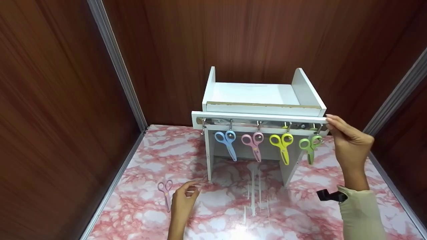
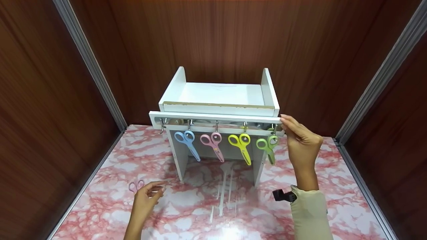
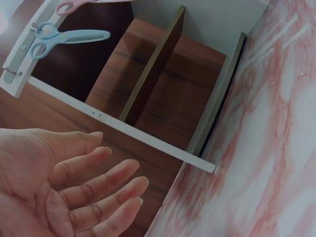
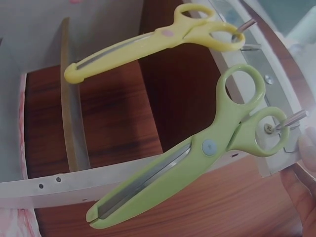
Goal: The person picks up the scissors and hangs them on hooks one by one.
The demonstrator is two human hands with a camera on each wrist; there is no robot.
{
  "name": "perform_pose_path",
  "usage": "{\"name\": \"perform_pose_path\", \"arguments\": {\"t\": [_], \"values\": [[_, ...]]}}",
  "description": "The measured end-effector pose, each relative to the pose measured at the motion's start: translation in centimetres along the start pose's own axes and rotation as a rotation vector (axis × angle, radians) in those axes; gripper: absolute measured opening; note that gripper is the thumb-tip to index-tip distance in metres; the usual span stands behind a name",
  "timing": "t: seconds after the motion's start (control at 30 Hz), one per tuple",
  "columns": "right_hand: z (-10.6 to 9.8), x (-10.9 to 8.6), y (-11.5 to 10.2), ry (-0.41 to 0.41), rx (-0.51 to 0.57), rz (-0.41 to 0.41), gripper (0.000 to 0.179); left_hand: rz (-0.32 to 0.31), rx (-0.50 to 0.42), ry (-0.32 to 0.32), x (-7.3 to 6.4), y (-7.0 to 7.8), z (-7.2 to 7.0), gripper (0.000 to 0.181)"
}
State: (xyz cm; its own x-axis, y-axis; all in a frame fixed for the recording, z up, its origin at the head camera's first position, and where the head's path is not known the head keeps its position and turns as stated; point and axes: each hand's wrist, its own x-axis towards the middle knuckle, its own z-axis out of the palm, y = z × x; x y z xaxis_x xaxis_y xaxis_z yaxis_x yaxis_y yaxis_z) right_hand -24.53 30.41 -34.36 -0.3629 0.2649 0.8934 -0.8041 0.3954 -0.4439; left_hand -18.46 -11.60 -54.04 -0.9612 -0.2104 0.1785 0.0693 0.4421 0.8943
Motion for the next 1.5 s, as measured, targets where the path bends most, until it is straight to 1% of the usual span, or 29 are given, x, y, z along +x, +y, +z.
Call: {"name": "perform_pose_path", "arguments": {"t": [0.17, 0.4, 0.53, 0.7, 0.77, 0.83, 1.0, 1.17, 1.37, 1.5], "values": [[0.0, 0.0, 0.1, -0.003, 0.003, -0.007, 0.021, -0.031, 0.030, 0.037, -0.1, -0.4, -0.5, 0.021], [0.0, 0.0, 0.1, -0.001, 0.000, -0.003, 0.021, -0.056, 0.115, 0.095, -0.2, -1.2, -1.3, 0.020], [-0.1, 0.0, 0.1, -0.004, -0.010, 0.000, 0.021, -0.077, 0.172, 0.100, -0.3, -1.8, -1.7, 0.018], [0.0, -0.1, 0.1, -0.003, -0.001, 0.002, 0.021, -0.128, 0.227, 0.103, -0.5, -2.5, -2.2, 0.024], [0.0, -0.1, 0.1, -0.003, -0.002, 0.002, 0.021, -0.146, 0.257, 0.117, -0.6, -2.8, -2.4, 0.026], [0.0, 0.0, 0.1, -0.004, 0.000, 0.003, 0.021, -0.156, 0.296, 0.148, -0.6, -3.0, -2.6, 0.027], [-0.1, 0.0, 0.1, -0.007, 0.007, 0.003, 0.021, -0.155, 0.383, 0.215, -0.8, -3.4, -3.0, 0.028], [0.0, -0.1, 0.1, -0.004, 0.015, 0.002, 0.020, -0.168, 0.411, 0.220, -0.9, -4.0, -3.3, 0.030], [-0.1, 0.0, 0.0, -0.001, -0.009, 0.000, 0.020, -0.149, 0.455, 0.246, -0.5, -4.9, -3.5, 0.031], [-0.1, 0.0, 0.0, 0.002, -0.007, 0.005, 0.020, -0.167, 0.480, 0.247, -0.3, -5.3, -3.6, 0.034]]}}
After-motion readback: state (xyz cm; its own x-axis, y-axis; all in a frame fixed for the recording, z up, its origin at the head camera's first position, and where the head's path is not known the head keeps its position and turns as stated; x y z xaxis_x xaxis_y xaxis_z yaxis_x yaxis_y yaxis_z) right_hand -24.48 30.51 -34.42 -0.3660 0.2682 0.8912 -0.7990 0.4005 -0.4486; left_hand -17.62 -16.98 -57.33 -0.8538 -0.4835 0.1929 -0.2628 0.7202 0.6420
